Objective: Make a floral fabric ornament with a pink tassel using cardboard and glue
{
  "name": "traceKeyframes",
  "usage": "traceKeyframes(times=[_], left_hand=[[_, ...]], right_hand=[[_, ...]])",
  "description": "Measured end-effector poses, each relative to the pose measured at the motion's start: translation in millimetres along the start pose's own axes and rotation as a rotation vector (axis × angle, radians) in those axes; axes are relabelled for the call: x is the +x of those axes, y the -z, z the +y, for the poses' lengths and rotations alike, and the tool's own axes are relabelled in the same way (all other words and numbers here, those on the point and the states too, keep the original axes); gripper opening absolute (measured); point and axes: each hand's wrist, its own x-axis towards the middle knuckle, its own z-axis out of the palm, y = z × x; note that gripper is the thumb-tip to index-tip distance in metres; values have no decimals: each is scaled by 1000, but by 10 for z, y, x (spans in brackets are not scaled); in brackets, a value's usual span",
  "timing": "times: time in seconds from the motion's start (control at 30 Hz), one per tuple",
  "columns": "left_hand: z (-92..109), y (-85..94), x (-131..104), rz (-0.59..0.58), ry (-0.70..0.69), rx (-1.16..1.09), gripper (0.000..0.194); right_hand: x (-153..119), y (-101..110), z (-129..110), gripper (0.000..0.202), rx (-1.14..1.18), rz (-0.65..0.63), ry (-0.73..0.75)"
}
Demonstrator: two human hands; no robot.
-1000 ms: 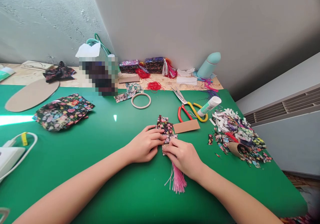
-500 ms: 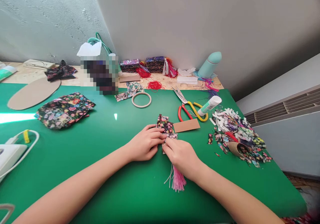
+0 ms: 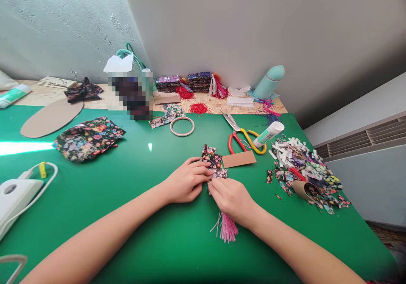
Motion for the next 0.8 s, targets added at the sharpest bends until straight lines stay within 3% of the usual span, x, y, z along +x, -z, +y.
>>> traceKeyframes(times=[0.5,0.8], left_hand=[[-1,-6,-5,-4,1,13,34],[-14,-10,-5,0,-13,2,32]], right_hand=[[23,-17,41,25,6,30,16],[29,25,126,25,106,-23,-11]])
